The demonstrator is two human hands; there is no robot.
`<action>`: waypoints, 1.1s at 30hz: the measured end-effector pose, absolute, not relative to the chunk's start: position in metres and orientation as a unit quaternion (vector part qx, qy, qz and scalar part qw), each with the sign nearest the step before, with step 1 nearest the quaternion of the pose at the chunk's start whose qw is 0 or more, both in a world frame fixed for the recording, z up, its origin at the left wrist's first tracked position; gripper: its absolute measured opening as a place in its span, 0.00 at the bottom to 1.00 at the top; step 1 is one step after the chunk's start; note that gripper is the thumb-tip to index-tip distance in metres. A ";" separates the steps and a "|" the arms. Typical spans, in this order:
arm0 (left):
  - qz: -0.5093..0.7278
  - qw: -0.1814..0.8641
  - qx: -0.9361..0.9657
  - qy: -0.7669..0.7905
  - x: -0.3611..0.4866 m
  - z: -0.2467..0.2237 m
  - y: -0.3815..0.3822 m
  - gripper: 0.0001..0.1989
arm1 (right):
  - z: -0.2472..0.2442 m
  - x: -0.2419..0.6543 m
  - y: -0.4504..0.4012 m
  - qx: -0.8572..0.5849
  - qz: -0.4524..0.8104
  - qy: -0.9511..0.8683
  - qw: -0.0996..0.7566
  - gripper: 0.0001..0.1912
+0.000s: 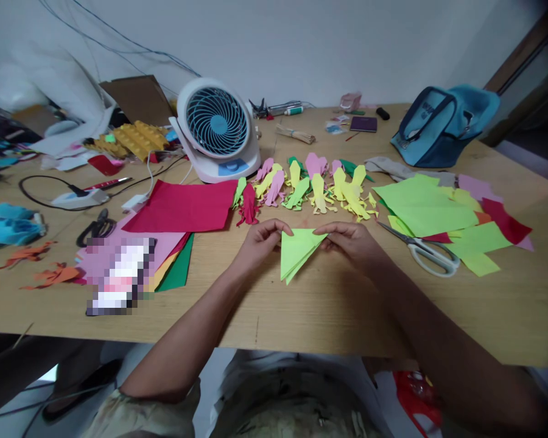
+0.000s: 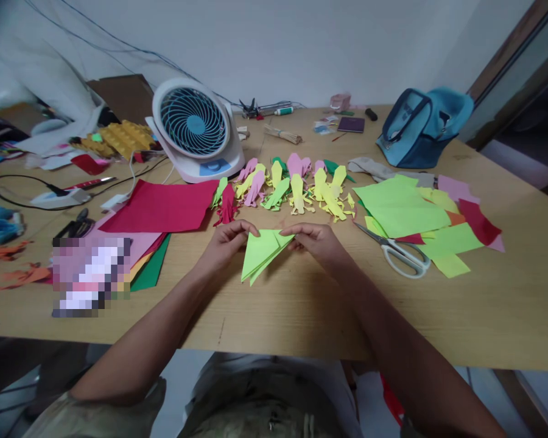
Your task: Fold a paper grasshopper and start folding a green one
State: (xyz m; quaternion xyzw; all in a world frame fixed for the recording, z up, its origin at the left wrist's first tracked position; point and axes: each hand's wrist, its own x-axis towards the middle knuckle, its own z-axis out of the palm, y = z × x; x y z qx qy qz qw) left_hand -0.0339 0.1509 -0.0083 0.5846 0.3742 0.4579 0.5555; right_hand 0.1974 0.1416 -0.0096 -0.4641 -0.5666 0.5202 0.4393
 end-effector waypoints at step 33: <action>0.486 0.542 0.570 0.380 -0.030 -0.014 0.156 0.12 | -0.018 0.189 0.141 -0.447 0.472 -0.566 0.506 0.16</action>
